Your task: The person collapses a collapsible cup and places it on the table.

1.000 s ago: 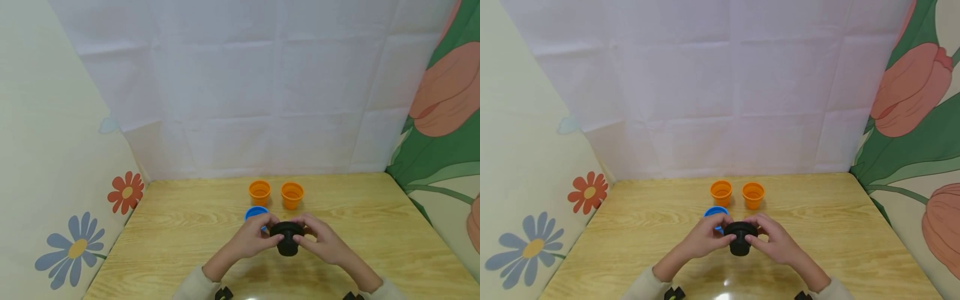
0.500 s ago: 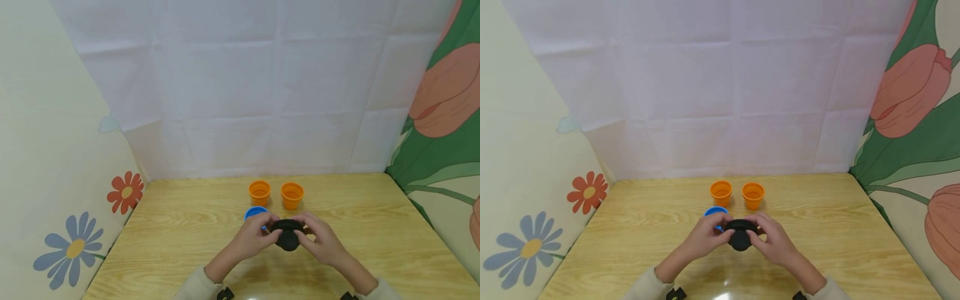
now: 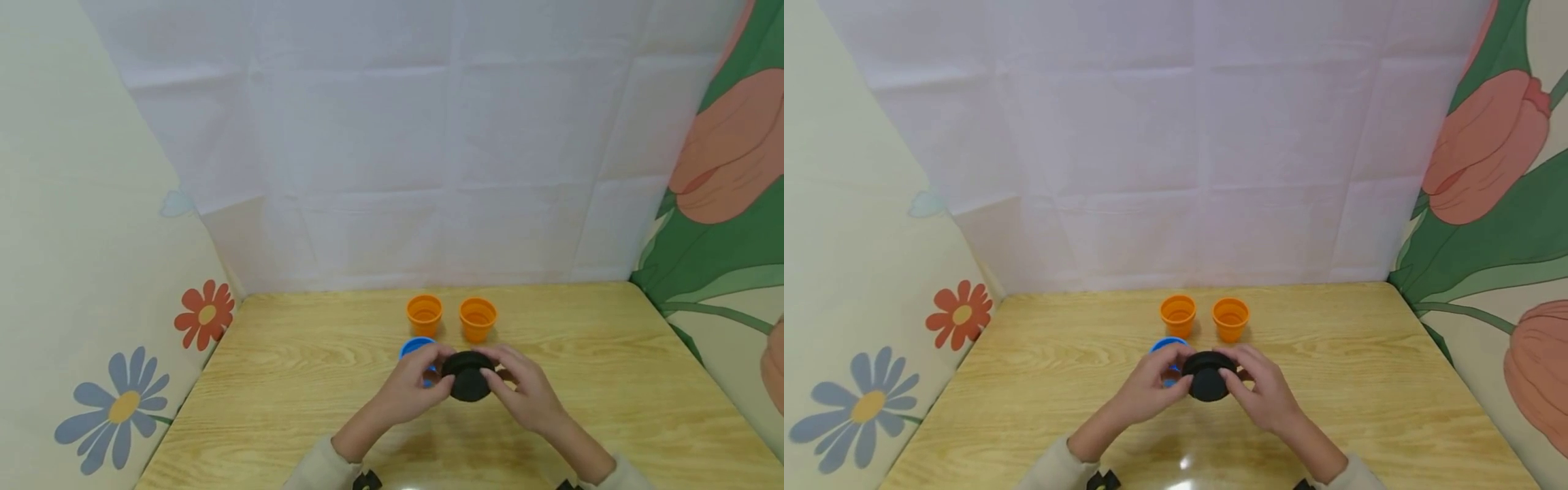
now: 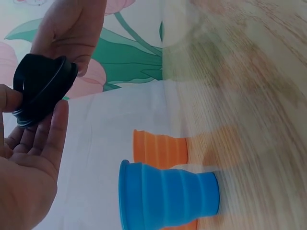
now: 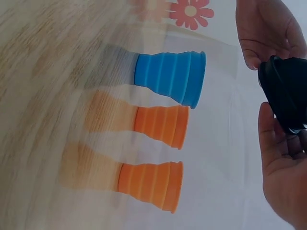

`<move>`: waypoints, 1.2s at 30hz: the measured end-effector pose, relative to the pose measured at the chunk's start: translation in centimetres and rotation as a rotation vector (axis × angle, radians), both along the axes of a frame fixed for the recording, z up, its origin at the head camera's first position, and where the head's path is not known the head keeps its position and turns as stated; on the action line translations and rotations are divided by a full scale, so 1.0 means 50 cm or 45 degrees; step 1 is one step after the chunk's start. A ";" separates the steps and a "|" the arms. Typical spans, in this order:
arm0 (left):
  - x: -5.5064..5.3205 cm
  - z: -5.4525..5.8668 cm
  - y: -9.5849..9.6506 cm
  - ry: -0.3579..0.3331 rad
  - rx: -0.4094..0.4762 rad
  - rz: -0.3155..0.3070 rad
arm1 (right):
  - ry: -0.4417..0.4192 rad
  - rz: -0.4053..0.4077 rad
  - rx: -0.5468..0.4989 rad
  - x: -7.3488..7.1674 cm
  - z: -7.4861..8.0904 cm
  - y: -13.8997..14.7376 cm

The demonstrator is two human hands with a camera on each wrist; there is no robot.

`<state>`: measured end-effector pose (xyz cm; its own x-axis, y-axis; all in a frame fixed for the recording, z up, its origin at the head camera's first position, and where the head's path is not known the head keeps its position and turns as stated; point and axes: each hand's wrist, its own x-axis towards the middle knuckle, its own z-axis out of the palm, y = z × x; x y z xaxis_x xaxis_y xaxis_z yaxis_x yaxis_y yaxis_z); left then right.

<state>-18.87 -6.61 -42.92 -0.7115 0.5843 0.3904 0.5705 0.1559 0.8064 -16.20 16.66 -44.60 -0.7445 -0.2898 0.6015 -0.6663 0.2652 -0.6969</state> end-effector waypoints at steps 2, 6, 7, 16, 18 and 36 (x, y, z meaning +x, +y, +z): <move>0.001 -0.002 0.003 0.038 0.023 0.038 | -0.088 0.070 -0.056 0.000 0.000 0.002; 0.003 -0.004 0.006 0.077 0.071 0.104 | -0.250 0.213 -0.157 -0.001 0.001 0.009; 0.003 -0.004 0.006 0.073 0.081 0.111 | -0.279 0.237 -0.170 -0.002 0.002 0.010; 0.001 -0.009 0.003 -0.105 0.132 -0.023 | -0.242 0.200 -0.198 -0.005 0.002 0.007; -0.001 -0.011 0.004 -0.118 0.128 -0.037 | -0.206 0.166 -0.194 -0.004 0.002 0.006; 0.001 -0.010 0.014 -0.160 0.157 0.026 | -0.329 0.253 -0.289 -0.006 -0.005 0.013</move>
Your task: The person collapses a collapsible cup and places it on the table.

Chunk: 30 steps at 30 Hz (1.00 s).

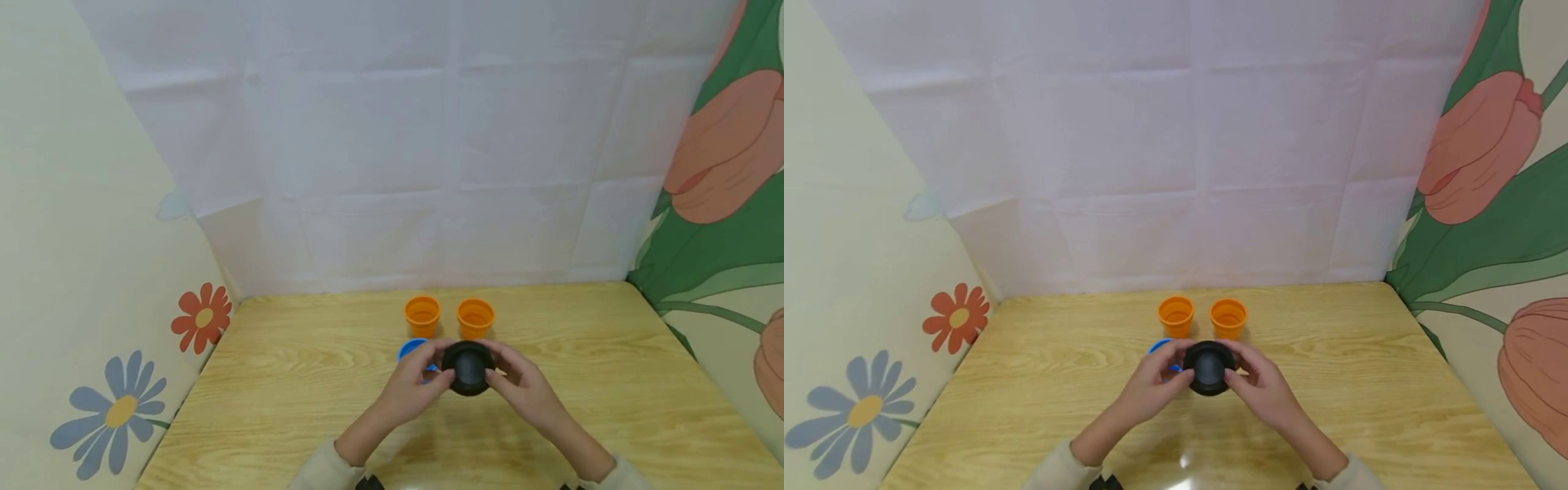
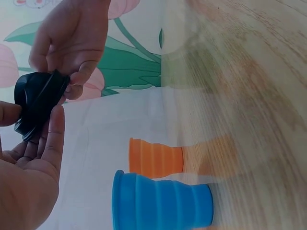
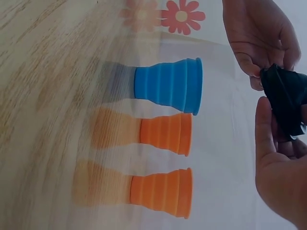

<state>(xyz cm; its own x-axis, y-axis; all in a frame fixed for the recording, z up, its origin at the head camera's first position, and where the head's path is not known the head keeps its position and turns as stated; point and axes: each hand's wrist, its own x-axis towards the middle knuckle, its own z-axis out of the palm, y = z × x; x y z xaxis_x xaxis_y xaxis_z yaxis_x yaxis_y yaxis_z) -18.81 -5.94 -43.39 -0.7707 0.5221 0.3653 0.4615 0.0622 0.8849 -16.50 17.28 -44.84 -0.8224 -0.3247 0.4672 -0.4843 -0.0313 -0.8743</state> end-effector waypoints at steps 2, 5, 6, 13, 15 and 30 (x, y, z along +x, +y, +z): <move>-0.001 -0.001 -0.001 -0.004 -0.009 -0.012 | 0.002 -0.010 -0.003 -0.001 -0.001 -0.001; -0.002 -0.003 0.000 0.006 -0.038 -0.011 | -0.002 -0.028 -0.005 -0.003 -0.003 -0.002; -0.002 -0.004 0.000 0.010 -0.046 -0.008 | -0.002 -0.034 -0.005 -0.003 -0.004 -0.003; 0.003 0.004 0.003 -0.004 -0.067 0.027 | -0.020 -0.026 -0.009 -0.004 -0.007 -0.004; 0.003 0.005 0.003 -0.007 -0.064 0.032 | -0.048 0.001 -0.015 -0.004 -0.008 -0.001; 0.005 0.005 0.005 -0.047 -0.082 0.000 | -0.064 0.126 -0.029 -0.005 -0.009 0.003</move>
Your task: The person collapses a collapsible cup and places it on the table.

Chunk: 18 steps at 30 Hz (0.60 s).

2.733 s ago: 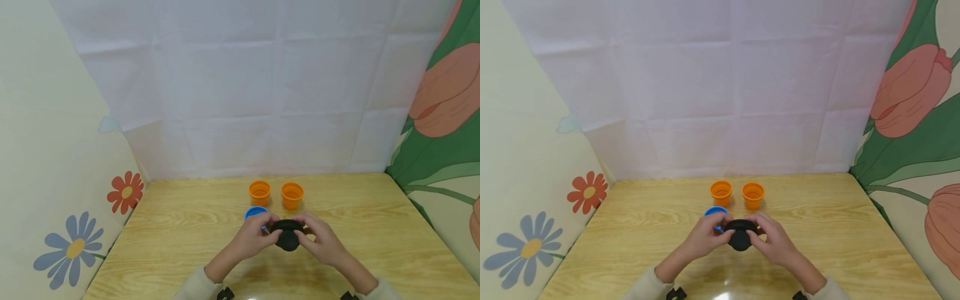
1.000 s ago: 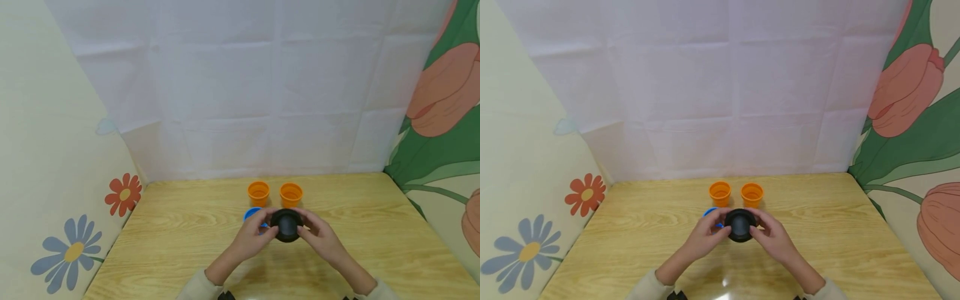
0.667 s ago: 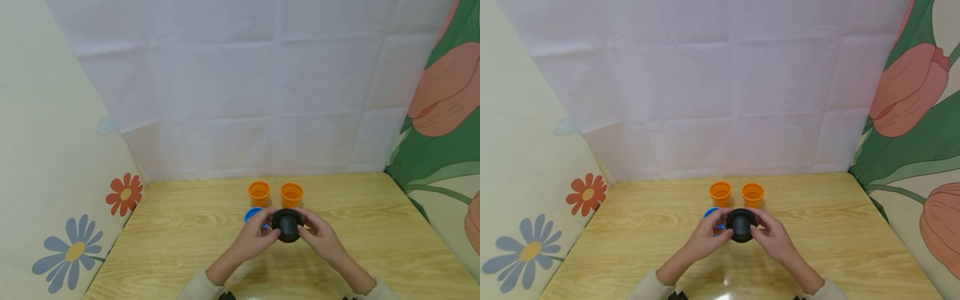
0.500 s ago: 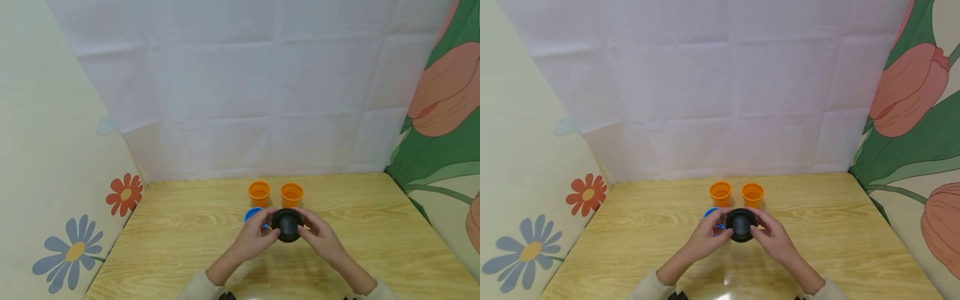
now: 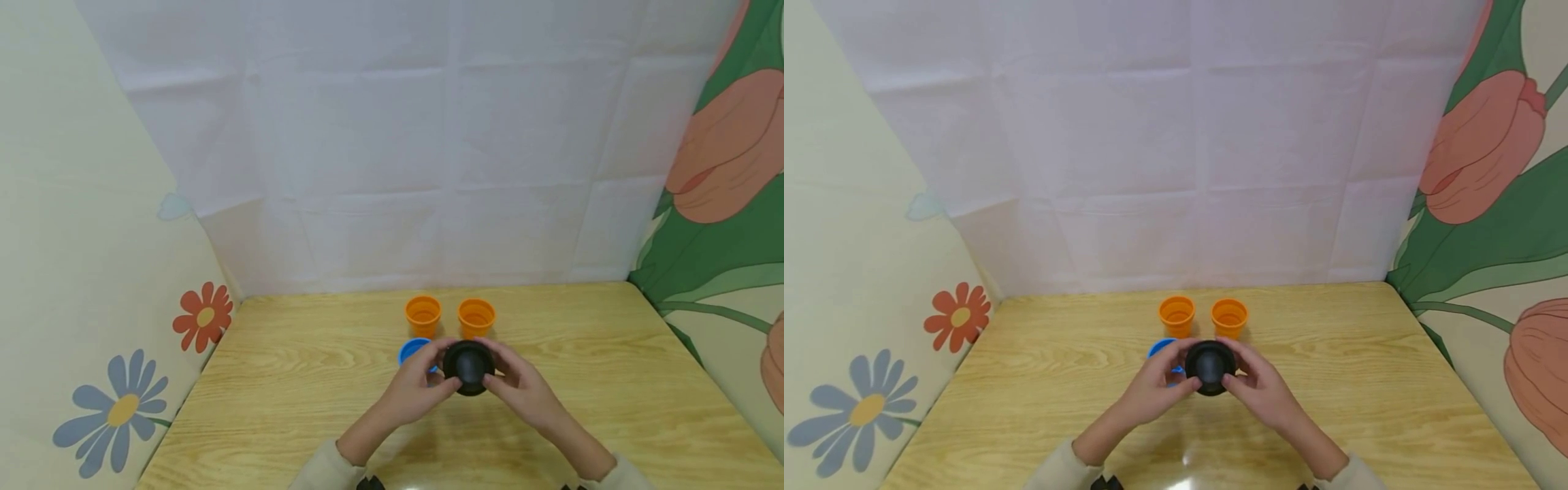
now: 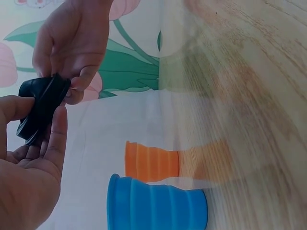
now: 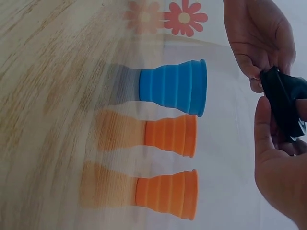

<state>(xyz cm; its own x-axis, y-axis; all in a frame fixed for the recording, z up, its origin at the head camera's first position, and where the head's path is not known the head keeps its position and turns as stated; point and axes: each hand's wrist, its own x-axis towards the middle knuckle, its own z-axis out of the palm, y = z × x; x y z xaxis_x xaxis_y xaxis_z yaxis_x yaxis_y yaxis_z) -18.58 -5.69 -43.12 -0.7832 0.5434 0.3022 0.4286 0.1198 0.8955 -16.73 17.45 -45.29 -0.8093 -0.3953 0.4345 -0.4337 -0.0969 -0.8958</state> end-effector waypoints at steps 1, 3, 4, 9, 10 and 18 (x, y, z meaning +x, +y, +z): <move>0.000 0.000 0.001 0.002 -0.006 0.010 | 0.009 -0.009 -0.002 0.000 0.000 0.000; 0.001 0.001 0.003 0.001 -0.020 0.030 | 0.019 -0.034 0.001 -0.001 -0.001 -0.001; 0.001 0.001 0.004 0.002 -0.025 0.038 | 0.024 -0.045 0.001 -0.001 -0.001 -0.002; -0.002 -0.001 0.008 0.017 -0.037 0.074 | 0.041 -0.103 0.006 -0.003 -0.002 -0.007; -0.002 -0.002 0.009 0.021 -0.037 0.082 | 0.044 -0.110 0.002 -0.003 -0.002 -0.008; -0.001 -0.008 0.015 0.046 -0.044 0.140 | 0.050 -0.176 -0.001 -0.001 -0.004 -0.018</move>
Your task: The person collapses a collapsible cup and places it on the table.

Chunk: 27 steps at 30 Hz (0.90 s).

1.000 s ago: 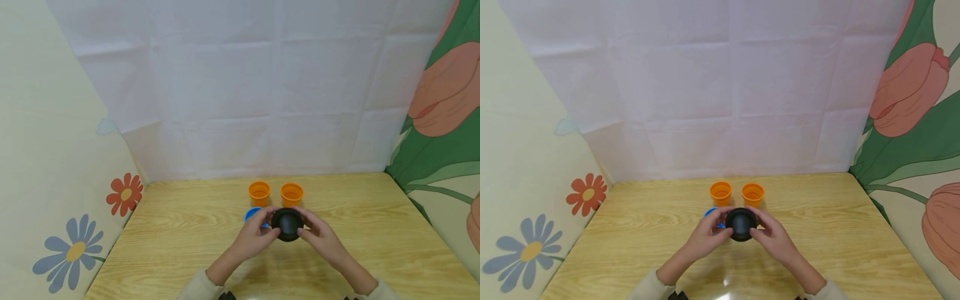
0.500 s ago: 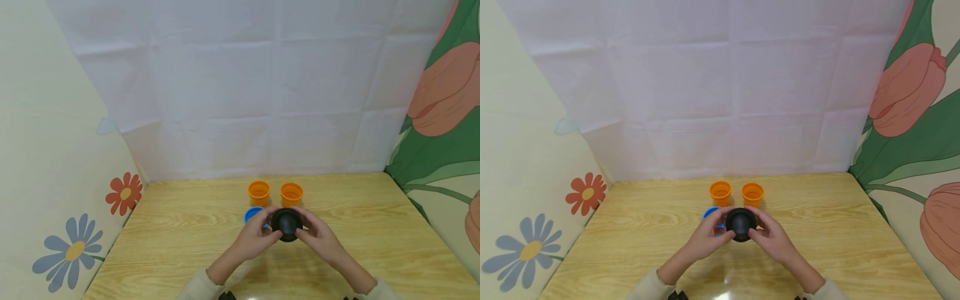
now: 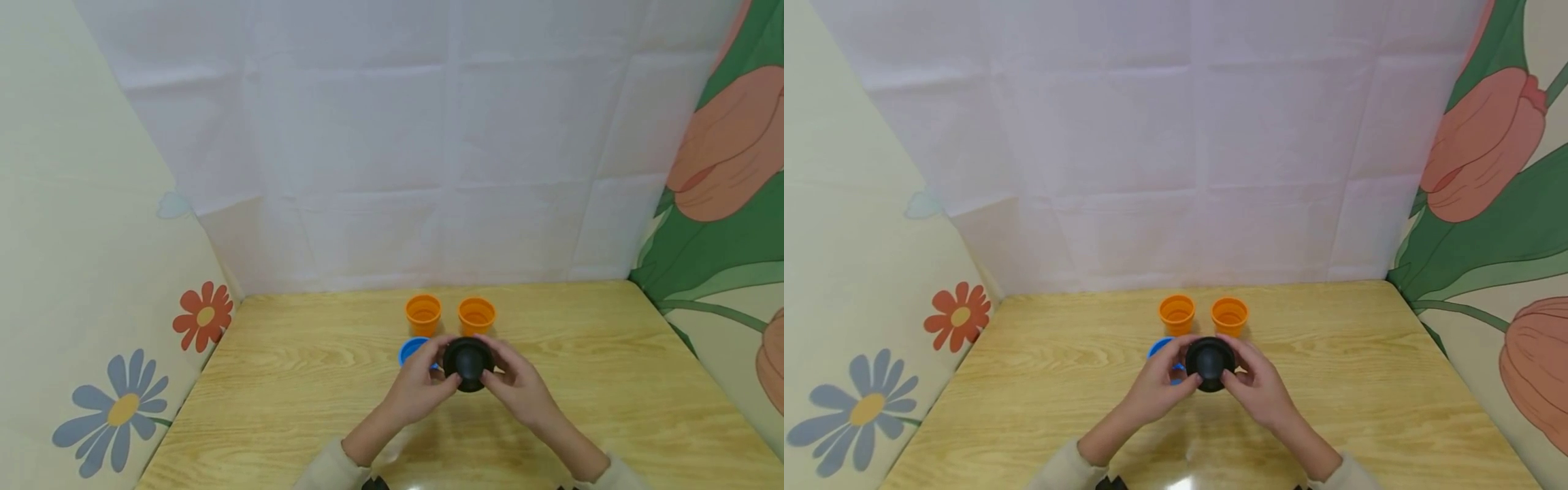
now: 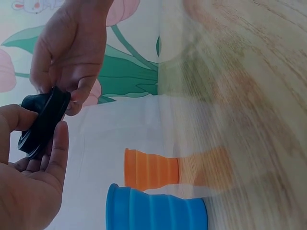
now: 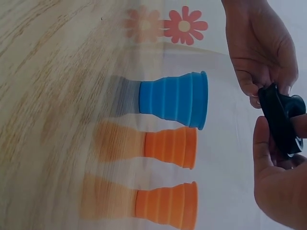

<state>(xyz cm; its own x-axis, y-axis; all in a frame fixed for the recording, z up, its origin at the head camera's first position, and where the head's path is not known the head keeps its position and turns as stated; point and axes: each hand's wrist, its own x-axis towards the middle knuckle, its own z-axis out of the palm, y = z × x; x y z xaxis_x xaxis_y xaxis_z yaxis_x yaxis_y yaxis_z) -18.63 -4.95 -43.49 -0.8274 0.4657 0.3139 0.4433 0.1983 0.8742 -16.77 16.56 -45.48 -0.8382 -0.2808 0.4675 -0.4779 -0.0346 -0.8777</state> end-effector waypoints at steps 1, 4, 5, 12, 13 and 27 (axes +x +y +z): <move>0.000 0.000 0.000 -0.008 0.002 -0.007 | -0.002 0.001 0.003 0.000 0.000 0.000; 0.000 0.001 -0.003 -0.026 0.020 -0.050 | -0.020 0.019 -0.005 0.002 0.002 0.005; -0.001 0.002 -0.005 -0.032 0.026 -0.069 | -0.027 0.032 -0.011 0.002 0.003 0.008; -0.005 0.008 -0.014 -0.104 0.095 -0.172 | -0.085 0.115 0.086 0.000 0.016 0.030; -0.005 0.008 -0.014 -0.103 0.089 -0.172 | -0.089 0.132 0.116 0.000 0.018 0.033; -0.001 0.010 -0.015 -0.131 0.024 -0.007 | -0.286 0.033 0.175 0.002 0.029 0.034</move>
<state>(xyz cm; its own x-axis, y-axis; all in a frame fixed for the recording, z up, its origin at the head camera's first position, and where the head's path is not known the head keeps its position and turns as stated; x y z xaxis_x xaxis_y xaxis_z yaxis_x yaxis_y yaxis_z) -18.67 -5.69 -42.98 -0.8532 0.4650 0.2362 0.3518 0.1789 0.9188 -16.66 18.25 -44.04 -0.9085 -0.3513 0.2265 -0.2711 0.0827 -0.9590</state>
